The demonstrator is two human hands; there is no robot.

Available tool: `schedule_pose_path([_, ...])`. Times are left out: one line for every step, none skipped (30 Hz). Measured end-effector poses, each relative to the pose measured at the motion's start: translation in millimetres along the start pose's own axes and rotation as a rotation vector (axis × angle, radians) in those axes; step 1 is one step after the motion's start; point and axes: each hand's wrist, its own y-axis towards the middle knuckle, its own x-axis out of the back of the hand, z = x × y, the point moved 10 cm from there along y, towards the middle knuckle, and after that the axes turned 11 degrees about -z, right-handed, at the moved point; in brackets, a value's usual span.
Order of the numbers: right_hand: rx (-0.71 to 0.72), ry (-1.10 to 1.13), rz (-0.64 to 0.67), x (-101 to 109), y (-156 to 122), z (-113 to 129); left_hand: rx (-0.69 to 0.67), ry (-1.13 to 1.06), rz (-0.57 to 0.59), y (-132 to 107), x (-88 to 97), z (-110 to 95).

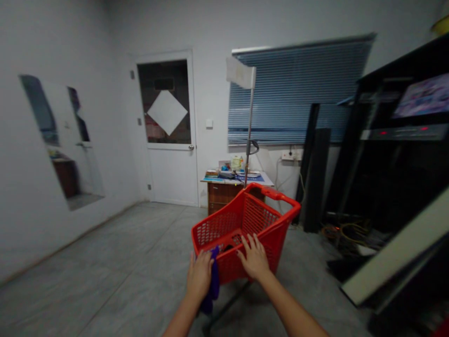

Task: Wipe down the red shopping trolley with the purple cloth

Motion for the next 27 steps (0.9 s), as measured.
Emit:
schedule_pose_path([-0.003, 0.012, -0.003, -2, -1, 5, 0.036, 0.016, 0.002, 3, 0.4, 3])
schedule_pose_path([-0.002, 0.023, -0.005, -4, -3, 10, 0.076, 0.031, 0.002, 6, 0.6, 4])
schedule_pose_path([0.002, 0.034, -0.009, -6, -5, 16, 0.11, 0.042, 0.001, 9, 0.5, 1])
schedule_pose_path([0.005, 0.041, -0.013, -7, -7, 20, 0.131, 0.05, -0.001, 13, 0.4, -4])
schedule_pose_path([0.01, 0.046, -0.021, -8, -8, 24, 0.136, 0.055, -0.002, 17, 0.2, -11])
schedule_pose_path([0.02, 0.049, -0.029, -7, -9, 27, 0.129, 0.058, 0.0, 21, 0.0, -19])
schedule_pose_path([0.04, 0.052, -0.038, -6, -9, 29, 0.115, 0.058, 0.005, 24, -0.1, -25])
schedule_pose_path([0.065, 0.053, -0.046, -3, -9, 30, 0.096, 0.052, 0.013, 26, 0.1, -28])
schedule_pose_path([0.084, 0.049, -0.057, 1, -8, 30, 0.081, 0.041, 0.026, 27, 0.5, -28])
schedule_pose_path([0.087, 0.039, -0.067, 5, -7, 27, 0.076, 0.026, 0.041, 28, 1.3, -24])
schedule_pose_path([0.079, 0.026, -0.074, 10, -6, 22, 0.075, 0.011, 0.058, 28, 2.4, -17])
schedule_pose_path([0.068, 0.011, -0.08, 14, -5, 17, 0.08, -0.001, 0.073, 27, 3.8, -7])
schedule_pose_path([0.061, 0.001, -0.083, 17, -4, 12, 0.085, -0.005, 0.085, 27, 5.3, 2])
schedule_pose_path([0.062, -0.003, -0.083, 18, -4, 9, 0.094, -0.001, 0.095, 27, 6.7, 11])
schedule_pose_path([0.072, 0.001, -0.081, 18, -5, 8, 0.104, 0.009, 0.103, 27, 7.5, 18])
schedule_pose_path([0.085, 0.009, -0.081, 18, -6, 9, 0.111, 0.023, 0.112, 27, 7.6, 21])
schedule_pose_path([0.092, 0.019, -0.085, 16, -7, 9, 0.118, 0.04, 0.12, 28, 6.7, 20])
schedule_pose_path([0.089, 0.028, -0.091, 15, -9, 10, 0.122, 0.057, 0.124, 29, 5.2, 14])
schedule_pose_path([0.083, 0.036, -0.097, 13, -10, 10, 0.113, 0.068, 0.123, 31, 3.2, 4])
schedule_pose_path([0.081, 0.044, -0.103, 12, -11, 11, 0.092, 0.067, 0.12, 33, 0.8, -10])
schedule_pose_path([0.083, 0.05, -0.109, 11, -12, 12, 0.057, 0.052, 0.114, 36, -1.8, -26])
schedule_pose_path([0.087, 0.056, -0.112, 10, -12, 12, 0.019, 0.028, 0.109, 38, -4.3, -42])
schedule_pose_path([0.091, 0.06, -0.114, 11, -12, 12, -0.012, -0.001, 0.109, 40, -6.8, -55])
schedule_pose_path([0.098, 0.063, -0.114, 12, -13, 11, -0.032, -0.028, 0.115, 41, -8.9, -64])
schedule_pose_path([0.105, 0.067, -0.111, 13, -13, 10, -0.046, -0.051, 0.125, 41, -10.6, -68])
schedule_pose_path([0.111, 0.07, -0.109, 14, -13, 9, -0.053, -0.066, 0.137, 41, -11.6, -67])
schedule_pose_path([0.114, 0.074, -0.108, 15, -13, 8, -0.056, -0.072, 0.15, 41, -11.6, -61])
